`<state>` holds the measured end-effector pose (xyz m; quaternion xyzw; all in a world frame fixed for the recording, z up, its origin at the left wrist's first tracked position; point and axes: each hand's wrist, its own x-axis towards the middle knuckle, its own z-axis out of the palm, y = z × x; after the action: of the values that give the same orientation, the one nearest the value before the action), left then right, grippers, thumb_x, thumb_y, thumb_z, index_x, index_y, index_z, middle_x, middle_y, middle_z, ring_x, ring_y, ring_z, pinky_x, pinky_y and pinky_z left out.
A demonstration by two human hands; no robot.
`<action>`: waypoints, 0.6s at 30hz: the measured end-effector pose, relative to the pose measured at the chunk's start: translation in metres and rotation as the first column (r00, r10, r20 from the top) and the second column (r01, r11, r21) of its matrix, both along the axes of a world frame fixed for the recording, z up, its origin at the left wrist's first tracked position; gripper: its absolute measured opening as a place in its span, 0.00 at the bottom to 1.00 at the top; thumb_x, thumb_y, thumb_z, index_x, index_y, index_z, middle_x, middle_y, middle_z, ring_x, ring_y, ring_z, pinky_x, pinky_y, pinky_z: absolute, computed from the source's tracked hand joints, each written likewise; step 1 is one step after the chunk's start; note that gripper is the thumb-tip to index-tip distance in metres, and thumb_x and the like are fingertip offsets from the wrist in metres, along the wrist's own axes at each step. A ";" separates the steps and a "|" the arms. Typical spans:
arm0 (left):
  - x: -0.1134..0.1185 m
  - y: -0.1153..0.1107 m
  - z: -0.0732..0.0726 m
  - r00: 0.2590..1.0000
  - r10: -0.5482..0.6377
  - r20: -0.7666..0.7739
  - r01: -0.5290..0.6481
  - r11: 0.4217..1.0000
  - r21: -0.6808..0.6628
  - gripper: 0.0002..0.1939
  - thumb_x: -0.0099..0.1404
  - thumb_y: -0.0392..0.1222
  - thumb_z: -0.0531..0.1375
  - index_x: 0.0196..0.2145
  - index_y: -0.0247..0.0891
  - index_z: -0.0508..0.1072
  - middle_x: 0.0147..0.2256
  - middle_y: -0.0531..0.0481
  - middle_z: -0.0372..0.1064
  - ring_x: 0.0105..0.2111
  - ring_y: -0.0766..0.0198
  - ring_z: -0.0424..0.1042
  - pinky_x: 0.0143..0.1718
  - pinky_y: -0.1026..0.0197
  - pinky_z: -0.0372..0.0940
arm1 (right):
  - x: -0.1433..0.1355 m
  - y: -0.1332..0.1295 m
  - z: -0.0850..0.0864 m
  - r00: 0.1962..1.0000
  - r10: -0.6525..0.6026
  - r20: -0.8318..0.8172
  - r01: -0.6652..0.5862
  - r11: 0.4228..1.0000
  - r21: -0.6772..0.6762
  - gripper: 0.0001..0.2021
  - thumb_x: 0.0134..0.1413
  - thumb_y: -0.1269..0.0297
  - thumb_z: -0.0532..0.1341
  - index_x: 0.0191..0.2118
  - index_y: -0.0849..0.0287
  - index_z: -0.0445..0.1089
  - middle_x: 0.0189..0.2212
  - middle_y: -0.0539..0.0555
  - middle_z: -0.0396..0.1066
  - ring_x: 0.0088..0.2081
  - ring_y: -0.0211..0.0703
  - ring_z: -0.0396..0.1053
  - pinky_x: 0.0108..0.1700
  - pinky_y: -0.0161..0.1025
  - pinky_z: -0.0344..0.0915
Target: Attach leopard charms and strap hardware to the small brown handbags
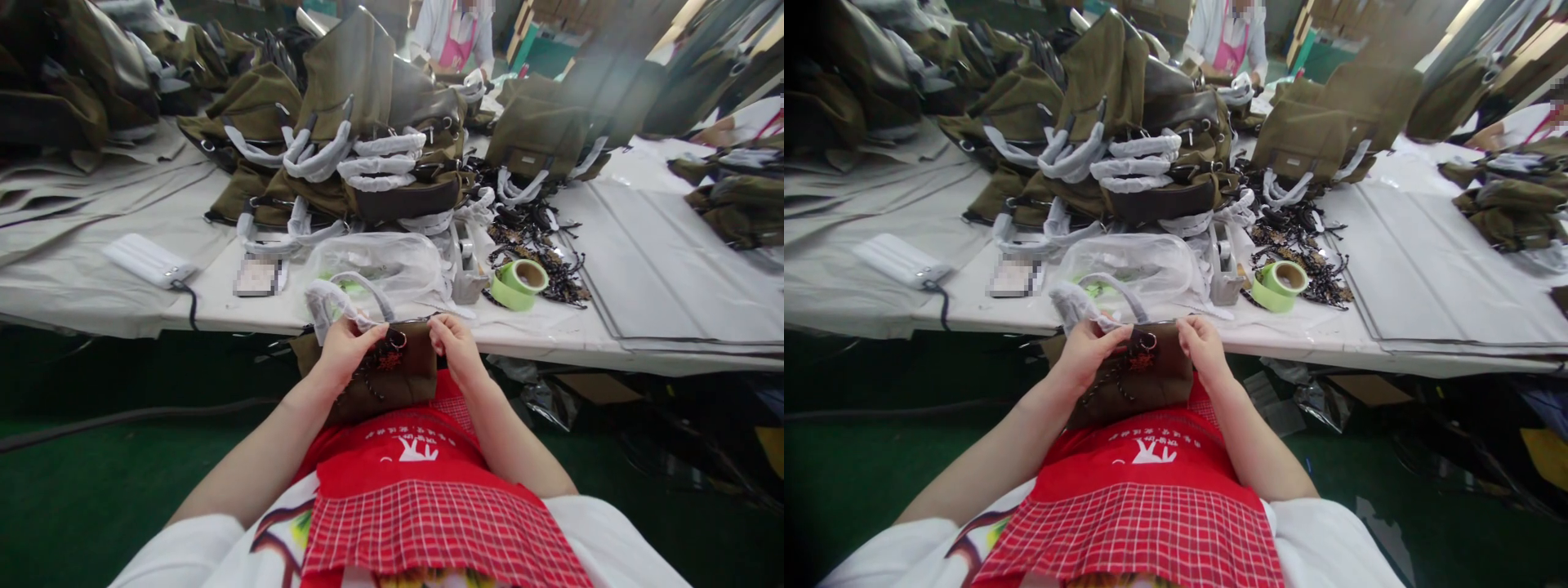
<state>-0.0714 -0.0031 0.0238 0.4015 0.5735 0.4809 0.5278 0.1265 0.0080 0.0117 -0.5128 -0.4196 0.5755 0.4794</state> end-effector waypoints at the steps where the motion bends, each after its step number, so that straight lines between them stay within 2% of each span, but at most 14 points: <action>1: 0.000 0.002 0.000 1.000 -0.004 -0.006 0.004 1.000 -0.020 0.20 0.50 0.53 0.69 0.32 0.37 0.70 0.27 0.50 0.73 0.26 0.63 0.73 0.25 0.62 0.69 | 0.002 -0.001 0.000 0.997 0.029 0.072 -0.032 0.999 0.034 0.17 0.50 0.48 0.65 0.30 0.58 0.66 0.17 0.43 0.60 0.19 0.32 0.54 0.22 0.33 0.51; 2: 0.000 0.003 0.001 1.000 0.003 -0.017 -0.003 1.000 -0.023 0.21 0.51 0.54 0.68 0.34 0.36 0.71 0.29 0.49 0.74 0.26 0.63 0.73 0.25 0.63 0.69 | 0.003 -0.002 -0.001 0.986 0.039 0.161 -0.051 0.996 0.073 0.16 0.51 0.49 0.64 0.30 0.58 0.67 0.19 0.45 0.62 0.21 0.34 0.57 0.24 0.34 0.55; 4: -0.002 0.002 0.005 0.997 0.048 -0.057 -0.046 0.998 0.042 0.22 0.53 0.54 0.67 0.40 0.36 0.72 0.36 0.45 0.76 0.26 0.65 0.73 0.24 0.64 0.69 | 0.009 -0.002 -0.004 0.929 -0.025 0.368 -0.044 0.983 0.178 0.14 0.53 0.51 0.63 0.32 0.58 0.68 0.25 0.49 0.67 0.26 0.38 0.63 0.32 0.37 0.61; 7: -0.018 -0.004 0.015 0.986 0.083 -0.143 -0.054 0.979 0.196 0.23 0.56 0.53 0.66 0.44 0.35 0.73 0.44 0.42 0.76 0.27 0.67 0.73 0.26 0.65 0.70 | 0.023 0.000 -0.011 0.756 -0.161 0.635 -0.036 0.958 0.285 0.13 0.53 0.54 0.63 0.36 0.59 0.70 0.34 0.55 0.70 0.34 0.44 0.67 0.41 0.42 0.65; 9: -0.041 -0.006 0.021 0.957 0.190 -0.218 -0.125 0.952 0.279 0.19 0.60 0.53 0.63 0.41 0.34 0.75 0.39 0.43 0.77 0.27 0.67 0.73 0.28 0.65 0.69 | 0.033 0.002 -0.014 0.634 -0.131 0.762 -0.086 0.968 0.238 0.15 0.52 0.53 0.63 0.39 0.60 0.71 0.37 0.57 0.71 0.37 0.47 0.69 0.43 0.44 0.65; 10: -0.055 -0.005 0.023 0.921 0.298 -0.250 -0.210 0.922 0.325 0.17 0.62 0.53 0.61 0.38 0.34 0.75 0.35 0.45 0.77 0.26 0.67 0.73 0.28 0.65 0.69 | 0.037 0.002 -0.015 0.579 -0.084 0.811 -0.120 0.975 0.187 0.16 0.51 0.52 0.63 0.40 0.59 0.71 0.37 0.57 0.72 0.38 0.48 0.70 0.43 0.44 0.65; 12: -0.085 -0.001 0.020 0.792 0.541 -0.282 -0.414 0.817 0.402 0.18 0.64 0.54 0.58 0.35 0.34 0.75 0.31 0.47 0.76 0.26 0.67 0.73 0.27 0.67 0.68 | 0.042 0.002 -0.014 0.483 0.008 0.875 -0.172 0.981 0.086 0.16 0.52 0.50 0.62 0.39 0.58 0.71 0.37 0.57 0.74 0.37 0.49 0.71 0.43 0.44 0.65; 13: -0.100 0.002 0.016 0.736 0.611 -0.292 -0.483 0.776 0.405 0.18 0.64 0.54 0.58 0.35 0.34 0.74 0.32 0.47 0.76 0.26 0.67 0.73 0.26 0.67 0.67 | 0.044 0.001 -0.012 0.445 0.036 0.895 -0.183 0.982 0.052 0.16 0.53 0.49 0.61 0.37 0.58 0.71 0.36 0.57 0.75 0.37 0.49 0.72 0.42 0.44 0.64; 14: -0.113 0.005 0.011 0.711 0.631 -0.309 -0.519 0.768 0.374 0.18 0.63 0.55 0.57 0.36 0.35 0.73 0.33 0.46 0.77 0.27 0.66 0.74 0.26 0.66 0.67 | 0.044 0.000 -0.010 0.414 0.050 0.909 -0.183 0.983 0.029 0.16 0.53 0.48 0.61 0.35 0.57 0.71 0.35 0.57 0.75 0.36 0.50 0.72 0.41 0.44 0.64; 16: -0.130 0.006 -0.003 0.755 0.527 -0.390 -0.471 0.850 0.238 0.20 0.61 0.57 0.57 0.35 0.35 0.73 0.33 0.44 0.77 0.29 0.61 0.76 0.28 0.64 0.68 | 0.047 -0.003 -0.005 0.362 0.082 0.928 -0.179 0.984 -0.017 0.16 0.54 0.47 0.60 0.32 0.57 0.71 0.33 0.58 0.76 0.35 0.51 0.73 0.39 0.44 0.63; 18: -0.135 0.002 -0.017 0.811 0.299 -0.503 -0.306 0.949 0.070 0.22 0.58 0.60 0.58 0.32 0.36 0.74 0.33 0.43 0.78 0.33 0.55 0.77 0.33 0.59 0.70 | 0.052 -0.005 -0.003 0.315 0.164 0.935 -0.208 0.973 -0.101 0.17 0.54 0.46 0.60 0.29 0.56 0.72 0.30 0.59 0.77 0.34 0.54 0.74 0.36 0.45 0.63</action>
<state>-0.2061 -0.0010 0.0067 0.4136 0.7518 0.4320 0.2778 0.1782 0.0027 0.0088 -0.6885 -0.6851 0.2195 0.0917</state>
